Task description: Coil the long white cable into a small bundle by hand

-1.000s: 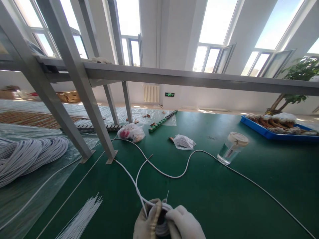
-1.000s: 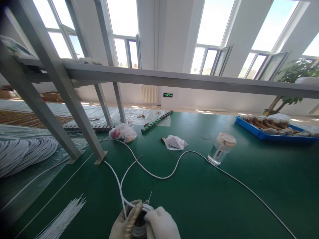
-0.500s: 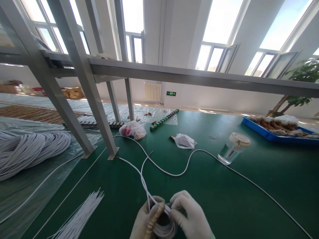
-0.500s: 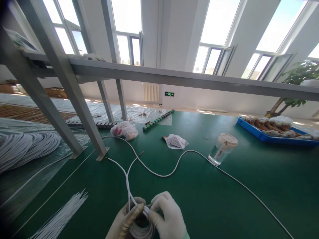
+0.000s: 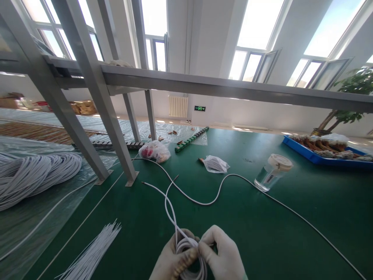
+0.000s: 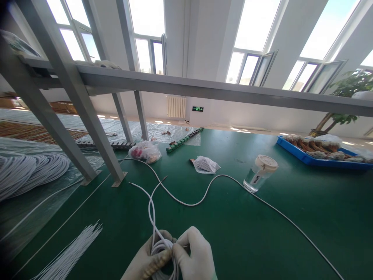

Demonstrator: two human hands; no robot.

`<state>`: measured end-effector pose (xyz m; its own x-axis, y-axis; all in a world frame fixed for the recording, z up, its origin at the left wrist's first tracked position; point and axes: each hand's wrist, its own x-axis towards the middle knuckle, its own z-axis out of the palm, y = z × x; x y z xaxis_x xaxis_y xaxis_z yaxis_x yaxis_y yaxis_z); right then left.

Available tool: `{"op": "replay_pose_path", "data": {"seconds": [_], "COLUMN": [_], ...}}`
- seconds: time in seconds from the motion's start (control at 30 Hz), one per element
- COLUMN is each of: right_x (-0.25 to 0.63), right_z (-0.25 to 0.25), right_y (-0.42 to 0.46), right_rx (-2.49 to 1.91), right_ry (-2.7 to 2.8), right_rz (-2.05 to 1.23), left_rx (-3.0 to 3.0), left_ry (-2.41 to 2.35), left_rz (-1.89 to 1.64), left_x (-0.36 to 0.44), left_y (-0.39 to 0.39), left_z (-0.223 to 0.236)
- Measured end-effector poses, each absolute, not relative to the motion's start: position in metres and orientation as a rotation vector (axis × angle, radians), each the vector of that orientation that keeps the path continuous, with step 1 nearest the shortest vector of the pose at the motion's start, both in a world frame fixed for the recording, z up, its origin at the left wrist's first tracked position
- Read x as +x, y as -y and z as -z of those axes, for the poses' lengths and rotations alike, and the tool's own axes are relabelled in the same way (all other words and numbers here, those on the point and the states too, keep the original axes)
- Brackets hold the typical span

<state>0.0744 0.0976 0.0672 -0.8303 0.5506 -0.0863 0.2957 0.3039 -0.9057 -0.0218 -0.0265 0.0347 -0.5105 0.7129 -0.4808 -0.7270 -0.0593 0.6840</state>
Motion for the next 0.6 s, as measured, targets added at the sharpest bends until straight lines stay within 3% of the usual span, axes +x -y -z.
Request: {"op": "replay_pose_path", "data": {"seconds": [0.33, 0.5, 0.6], "right_x": [0.068, 0.074, 0.077], "right_z": [-0.073, -0.082, -0.086], "right_y": [-0.103, -0.115, -0.126], "right_rx": [-0.847, -0.620, -0.606], "right_ry": [2.265, 2.139, 2.130], "right_rz": [-1.872, -2.084, -2.035], "left_rx": [-0.063, -0.146, -0.263], "left_ry": [-1.021, -0.878, -0.858], "left_rz": [-1.855, -1.898, -1.895], "left_x": [-0.021, -0.017, -0.014], "left_y": [0.028, 0.035, 0.040], "left_z": [-0.024, -0.049, -0.067]}}
